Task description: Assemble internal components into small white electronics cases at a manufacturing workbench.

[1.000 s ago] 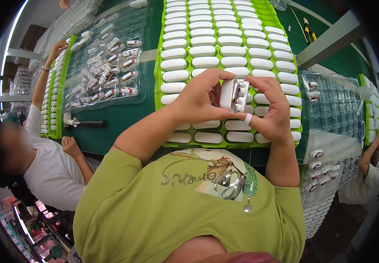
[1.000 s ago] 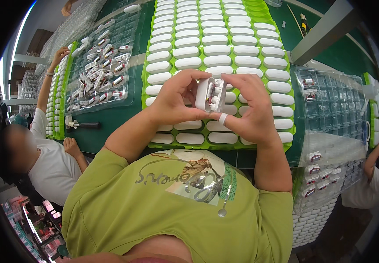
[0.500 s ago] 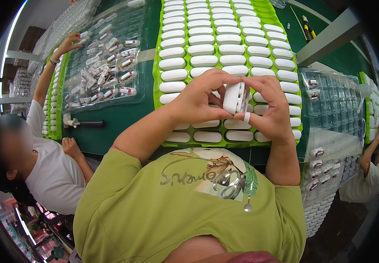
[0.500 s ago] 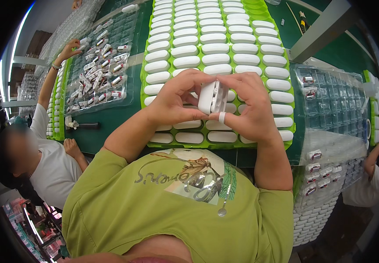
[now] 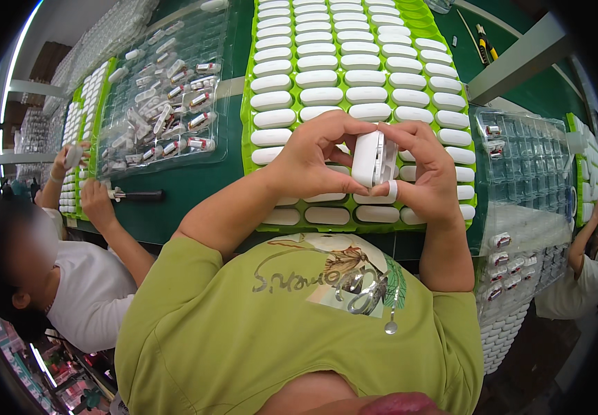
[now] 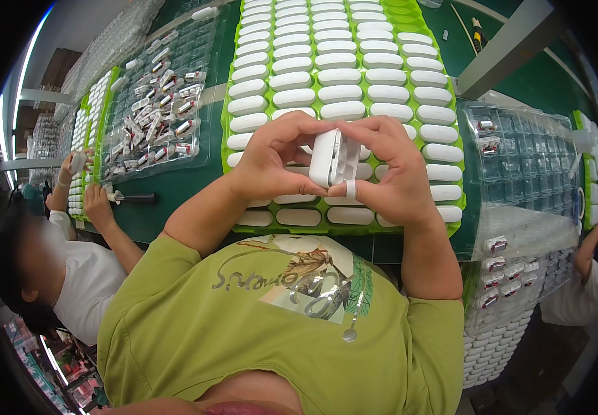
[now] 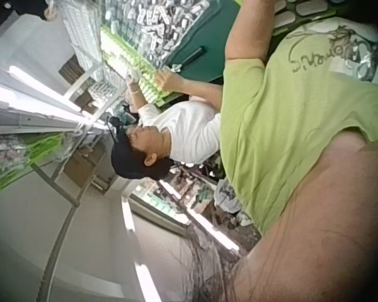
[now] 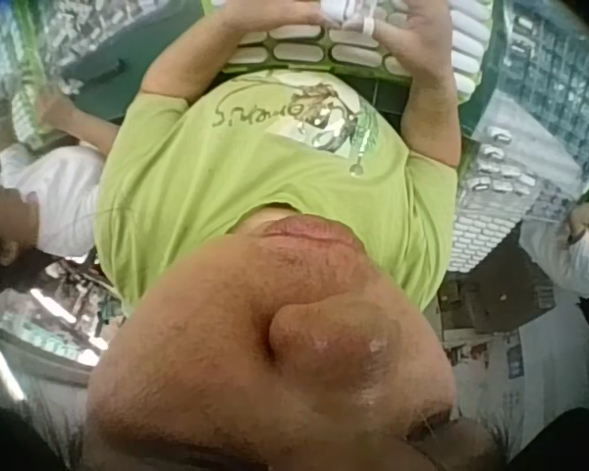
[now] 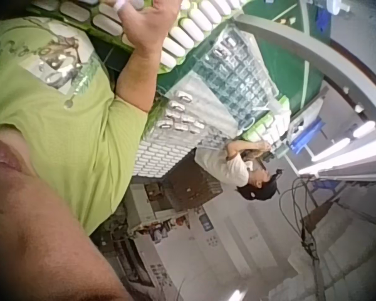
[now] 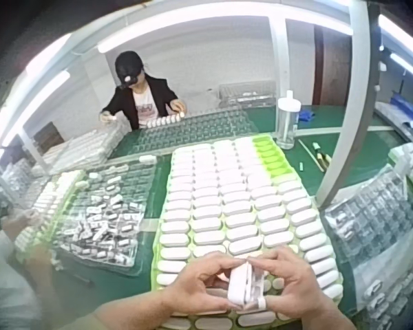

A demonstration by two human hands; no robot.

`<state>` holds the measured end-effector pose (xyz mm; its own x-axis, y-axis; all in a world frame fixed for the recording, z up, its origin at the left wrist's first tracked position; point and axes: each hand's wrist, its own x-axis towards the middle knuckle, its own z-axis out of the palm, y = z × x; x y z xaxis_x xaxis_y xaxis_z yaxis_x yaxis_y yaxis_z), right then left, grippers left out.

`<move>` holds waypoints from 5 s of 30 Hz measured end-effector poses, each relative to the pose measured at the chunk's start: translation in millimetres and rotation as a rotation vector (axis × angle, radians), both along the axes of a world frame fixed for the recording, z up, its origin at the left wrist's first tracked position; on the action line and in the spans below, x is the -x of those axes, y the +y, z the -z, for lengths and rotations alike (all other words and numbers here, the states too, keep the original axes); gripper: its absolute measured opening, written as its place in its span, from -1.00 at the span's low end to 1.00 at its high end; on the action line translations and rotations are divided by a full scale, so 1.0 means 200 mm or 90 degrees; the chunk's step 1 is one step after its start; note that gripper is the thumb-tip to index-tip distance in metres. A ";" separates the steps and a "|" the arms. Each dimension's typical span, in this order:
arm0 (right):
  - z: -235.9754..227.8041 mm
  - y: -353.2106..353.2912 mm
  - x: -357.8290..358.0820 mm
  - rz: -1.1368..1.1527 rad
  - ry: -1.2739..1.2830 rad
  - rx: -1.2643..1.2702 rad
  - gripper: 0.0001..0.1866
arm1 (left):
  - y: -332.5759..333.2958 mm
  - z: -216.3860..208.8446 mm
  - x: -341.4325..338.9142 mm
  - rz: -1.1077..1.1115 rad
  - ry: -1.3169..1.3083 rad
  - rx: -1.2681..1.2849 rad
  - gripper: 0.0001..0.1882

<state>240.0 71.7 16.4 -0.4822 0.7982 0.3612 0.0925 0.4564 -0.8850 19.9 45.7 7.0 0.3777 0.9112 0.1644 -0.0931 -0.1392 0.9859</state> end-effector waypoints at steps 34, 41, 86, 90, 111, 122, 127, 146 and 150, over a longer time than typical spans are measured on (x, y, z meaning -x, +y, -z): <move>-0.01 0.01 0.04 0.112 0.045 -0.202 -0.67 | 0.00 -0.01 -0.01 -0.247 0.220 -0.258 -0.54; -0.16 0.00 0.16 0.179 0.082 -0.398 -0.67 | 0.15 -0.21 -0.11 -0.384 0.109 -0.527 -0.65; -0.32 0.20 0.28 0.432 0.307 -0.496 -0.54 | 0.11 -0.39 -0.19 -0.215 -0.174 -0.078 -0.54; -0.26 0.14 0.24 0.328 0.198 -0.542 -0.85 | 0.06 -0.32 -0.14 -0.078 -0.260 -0.004 -0.41; 0.03 0.01 0.12 0.020 0.272 0.000 -0.48 | 0.02 -0.08 0.00 -0.133 -0.099 -0.150 -0.43; 0.05 0.00 0.11 0.028 0.263 -0.155 -0.36 | 0.02 -0.12 -0.01 -0.156 0.004 -0.368 -0.39; 0.04 -0.01 0.10 0.039 0.248 -0.165 -0.43 | 0.02 -0.10 -0.01 -0.164 -0.011 -0.339 -0.41; -0.02 -0.05 0.19 0.120 0.290 0.367 -0.82 | 0.02 -0.04 -0.04 -0.217 0.001 -0.095 -0.28; 0.00 -0.05 0.18 0.126 0.287 0.392 -0.84 | 0.00 -0.05 -0.06 -0.263 0.190 -0.261 -0.20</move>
<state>204.6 62.6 17.1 -0.2217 0.9740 -0.0471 -0.3070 -0.1156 -0.9447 31.5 45.7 17.3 0.0928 0.8769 0.4717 0.3174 -0.4751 0.8207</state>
